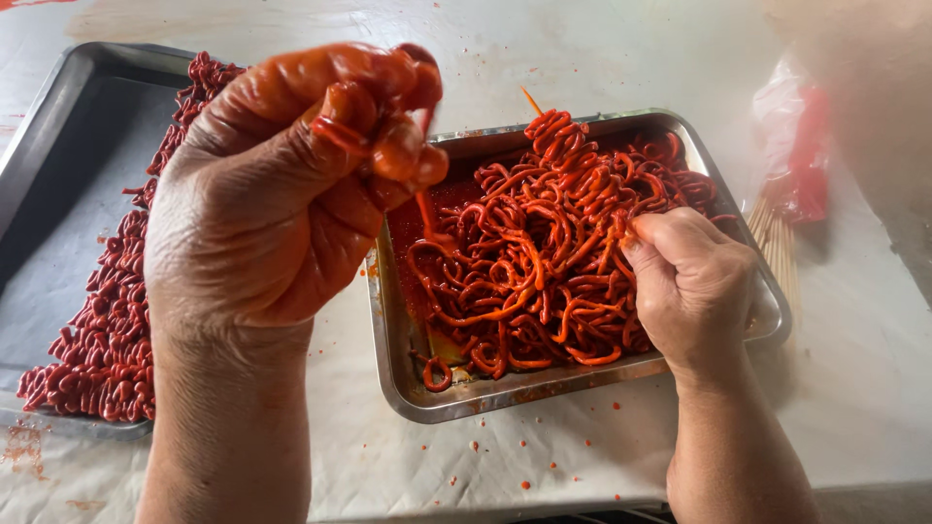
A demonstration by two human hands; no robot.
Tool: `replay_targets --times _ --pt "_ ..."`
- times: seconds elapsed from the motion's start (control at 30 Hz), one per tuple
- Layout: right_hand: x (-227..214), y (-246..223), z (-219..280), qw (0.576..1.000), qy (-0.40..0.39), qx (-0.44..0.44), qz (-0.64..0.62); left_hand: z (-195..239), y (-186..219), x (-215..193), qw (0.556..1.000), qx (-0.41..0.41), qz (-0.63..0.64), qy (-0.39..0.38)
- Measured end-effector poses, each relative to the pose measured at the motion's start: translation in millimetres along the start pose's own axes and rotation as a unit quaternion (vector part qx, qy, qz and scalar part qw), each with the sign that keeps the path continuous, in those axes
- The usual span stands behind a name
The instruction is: The person prepares marinated food items by threading them onto wooden skewers one at a time and placing the finished skewers on a metal tray.
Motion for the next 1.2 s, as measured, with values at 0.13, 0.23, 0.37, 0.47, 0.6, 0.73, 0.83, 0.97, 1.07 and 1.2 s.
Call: replay_targets --times 0.13,0.23,0.37,0.47,0.6,0.73,0.83,0.97,1.07,1.2 --pt "0.3 -1.3 -0.2 1.0 -0.003 0.006 -0.006 -1.1 -22.2 -21.3 0.995 0.01 -0.08 0.057" --pt "2.4 -5.1 1.1 1.0 -0.009 0.002 -0.01 -5.8 -58.4 -52.7 0.957 0.018 -0.259 0.128" --pt "4.7 -18.6 0.9 0.999 -0.017 -0.038 0.003 1.2 -53.0 -58.9 0.819 0.151 -0.536 0.141" --pt "7.0 -27.4 8.1 0.998 -0.032 -0.053 0.03 12.0 -36.9 -58.4 0.701 0.217 -0.658 0.172" --pt "11.9 -35.4 12.6 0.997 -0.048 -0.06 0.024 6.2 -30.1 -77.8 0.776 0.208 -0.563 0.194" --pt "16.6 -40.3 17.4 0.994 -0.066 -0.091 0.014 -8.4 -57.5 -122.7 0.945 0.042 -0.224 0.235" --pt "20.2 -40.3 20.1 0.992 -0.08 -0.096 -0.003 -9.4 -59.9 -133.4 0.965 0.037 -0.122 0.23" --pt "21.6 -42.1 22.0 0.99 -0.087 -0.108 -0.003 -10.1 -65.8 -142.6 0.964 0.016 -0.082 0.252" --pt "22.8 -42.8 21.1 0.99 -0.089 -0.111 0.009 -11.1 -68.1 -138.7 0.969 0.013 -0.058 0.238" --pt "23.7 -44.3 19.9 0.99 -0.094 -0.109 0.012 -10.7 -67.7 -132.3 0.975 0.011 -0.095 0.201"
Point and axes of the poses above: each hand's wrist, its own z-axis away from the middle knuckle, its own x-axis out of the palm, y = z × x, the point moved 9 cm from there along -z, towards the middle knuckle, and after that the axes turned 9 degrees about y, right-handed, at the moved point
